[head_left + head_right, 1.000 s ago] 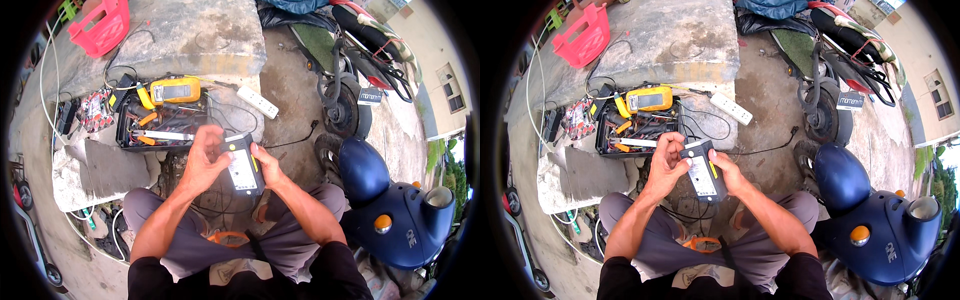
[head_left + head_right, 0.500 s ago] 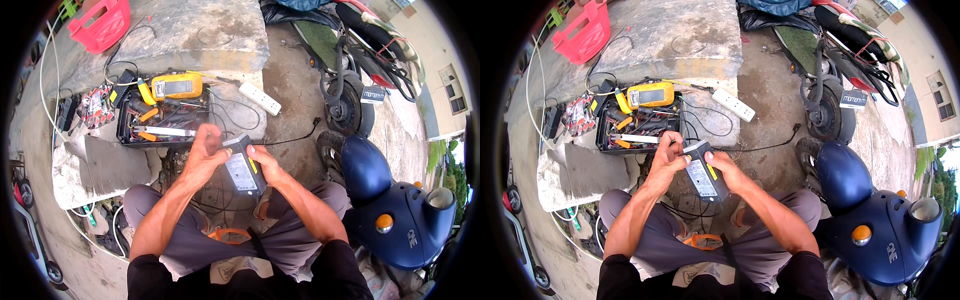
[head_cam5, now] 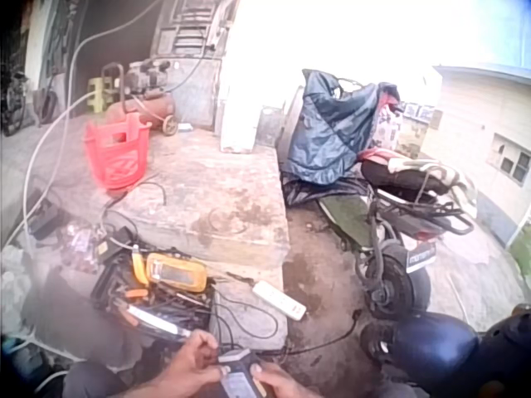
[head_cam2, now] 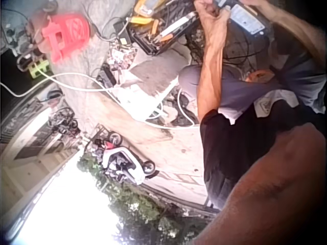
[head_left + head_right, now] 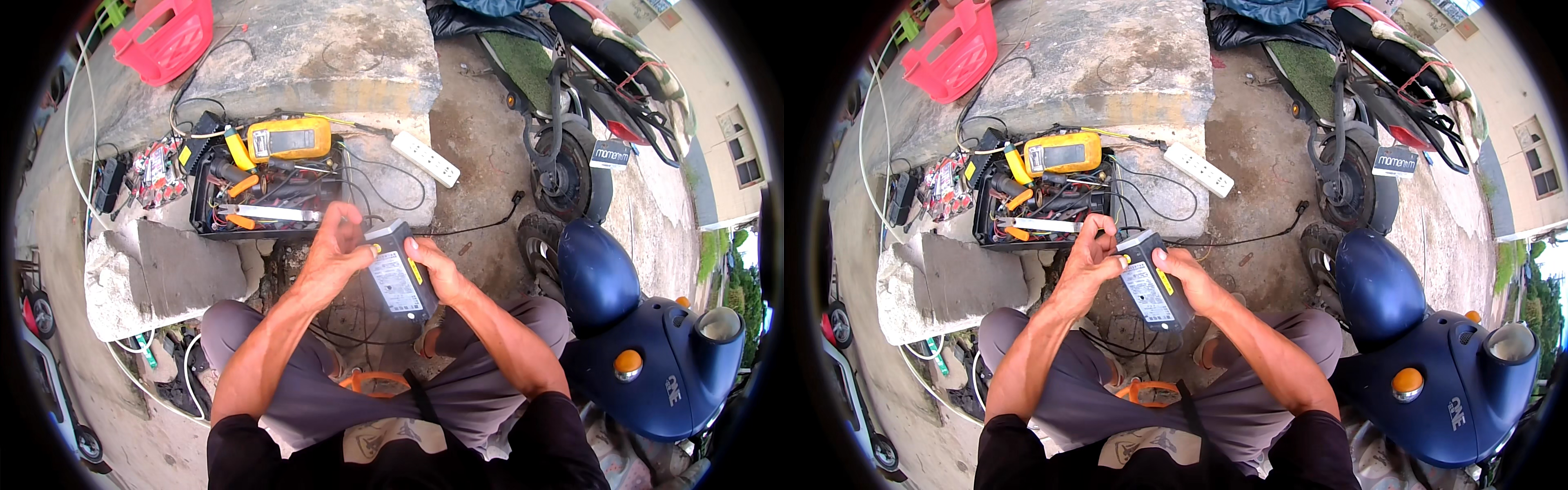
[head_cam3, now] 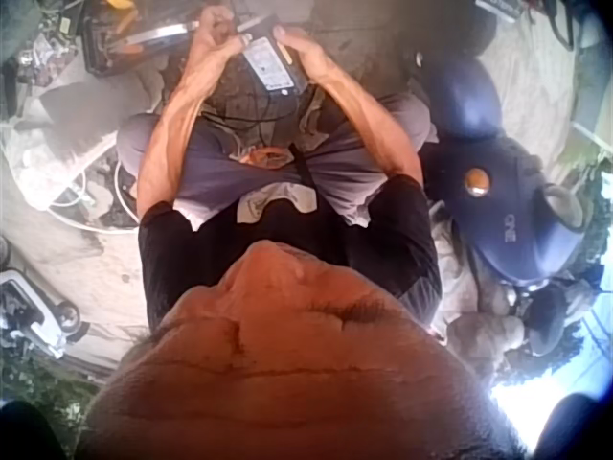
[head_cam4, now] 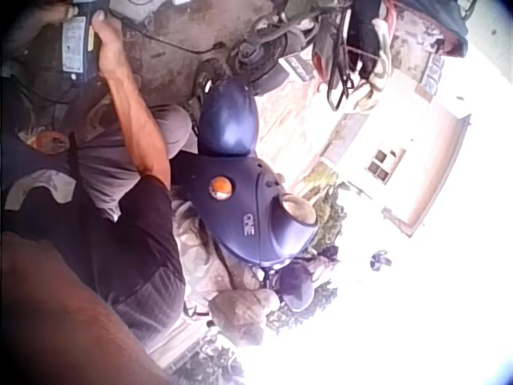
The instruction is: The person unscrews the casing of a power adapter using a screwdriver, manipulates the internal wires, and then reassembles the unit.
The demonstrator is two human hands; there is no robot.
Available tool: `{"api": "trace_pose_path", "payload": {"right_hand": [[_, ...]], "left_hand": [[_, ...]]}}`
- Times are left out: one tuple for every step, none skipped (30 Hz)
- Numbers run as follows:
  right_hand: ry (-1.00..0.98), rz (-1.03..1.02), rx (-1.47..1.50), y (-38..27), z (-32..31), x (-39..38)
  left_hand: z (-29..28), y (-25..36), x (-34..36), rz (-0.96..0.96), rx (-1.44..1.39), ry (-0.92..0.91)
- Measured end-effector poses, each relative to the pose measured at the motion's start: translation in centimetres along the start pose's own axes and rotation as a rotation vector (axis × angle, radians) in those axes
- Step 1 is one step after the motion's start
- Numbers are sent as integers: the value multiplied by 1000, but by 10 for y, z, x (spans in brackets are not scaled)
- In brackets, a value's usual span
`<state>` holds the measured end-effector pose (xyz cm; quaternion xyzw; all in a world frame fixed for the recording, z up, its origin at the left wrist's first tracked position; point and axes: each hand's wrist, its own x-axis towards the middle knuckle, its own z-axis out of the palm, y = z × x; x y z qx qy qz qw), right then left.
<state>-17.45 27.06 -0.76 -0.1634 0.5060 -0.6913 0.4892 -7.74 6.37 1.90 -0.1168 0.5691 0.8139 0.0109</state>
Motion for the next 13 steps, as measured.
{"api": "trace_pose_path", "payload": {"right_hand": [[-5,3,3,0,0,0],[-7,8,9,0,-1,0],[-7,12,15,0,-1,-1],[-7,16,21,0,-1,-1],[-7,16,25,0,-1,-2],[-8,18,30,-1,-1,-2],[-8,19,35,-1,0,-3],[-13,20,29,-1,-1,-3],[-19,21,22,-1,-1,-3],[-26,21,14,-2,-1,-3],[-30,16,2,-1,-2,-2],[-33,11,-10,0,-3,-2],[-37,7,-22,2,-4,-2]], "left_hand": [[0,0,0,-7,-5,5],[1,1,-1,-13,-11,9],[1,1,-1,-20,-16,13],[1,3,-1,-33,-23,8],[2,6,-2,-47,-30,4],[1,8,-3,-62,-38,0],[1,9,-4,-69,-34,0],[1,10,-4,-77,-30,0],[1,11,-4,-83,-25,1],[1,11,-4,-80,-25,1],[1,10,-5,-77,-26,0],[1,9,-5,-75,-27,-1],[1,9,-4,-76,-31,-2]]}}
